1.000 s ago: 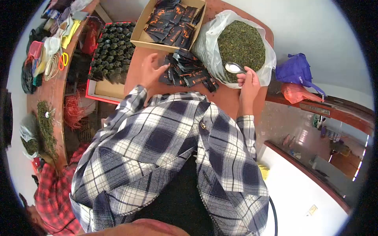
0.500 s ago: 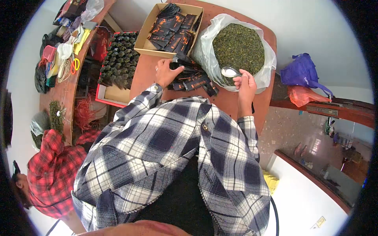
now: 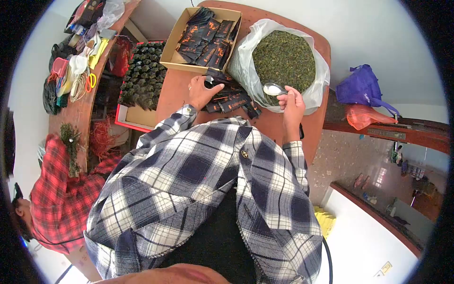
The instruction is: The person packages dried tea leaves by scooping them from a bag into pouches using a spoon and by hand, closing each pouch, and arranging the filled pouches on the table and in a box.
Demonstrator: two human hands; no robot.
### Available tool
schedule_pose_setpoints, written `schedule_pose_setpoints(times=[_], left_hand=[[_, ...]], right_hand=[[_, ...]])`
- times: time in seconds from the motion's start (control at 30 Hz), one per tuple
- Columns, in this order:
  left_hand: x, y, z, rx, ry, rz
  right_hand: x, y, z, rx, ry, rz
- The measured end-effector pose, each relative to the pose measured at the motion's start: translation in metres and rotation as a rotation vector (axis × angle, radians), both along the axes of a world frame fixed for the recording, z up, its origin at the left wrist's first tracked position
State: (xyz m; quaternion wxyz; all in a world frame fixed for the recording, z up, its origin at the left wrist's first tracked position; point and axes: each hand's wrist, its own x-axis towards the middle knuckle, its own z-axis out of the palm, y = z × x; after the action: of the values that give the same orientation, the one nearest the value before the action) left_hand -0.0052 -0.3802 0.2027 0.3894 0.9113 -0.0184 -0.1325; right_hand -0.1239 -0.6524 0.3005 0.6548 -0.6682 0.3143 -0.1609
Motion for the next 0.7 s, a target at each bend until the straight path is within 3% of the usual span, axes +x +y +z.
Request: schedule_pose_setpoints(times=[0.37, 0.43, 0.53, 0.7], left_hand=[[-0.006, 0.013, -0.009, -0.198, -0.154, 0.093], [-0.011, 0.02, 0.015, -0.216, -0.235, 0.06], [-0.012, 0.017, 0.032, -0.48, -0.309, -0.006], [-0.003, -0.001, 0.073, -0.409, -0.373, -0.233]], right_hand=[[0.007, 0.006, 0.002, -0.013, -0.03, 0.01], [0.009, 0.007, 0.003, -0.023, -0.047, 0.021], [0.014, 0.015, 0.016, -0.011, -0.066, 0.057], [0.026, 0.05, 0.068, -0.136, -0.176, 0.141]])
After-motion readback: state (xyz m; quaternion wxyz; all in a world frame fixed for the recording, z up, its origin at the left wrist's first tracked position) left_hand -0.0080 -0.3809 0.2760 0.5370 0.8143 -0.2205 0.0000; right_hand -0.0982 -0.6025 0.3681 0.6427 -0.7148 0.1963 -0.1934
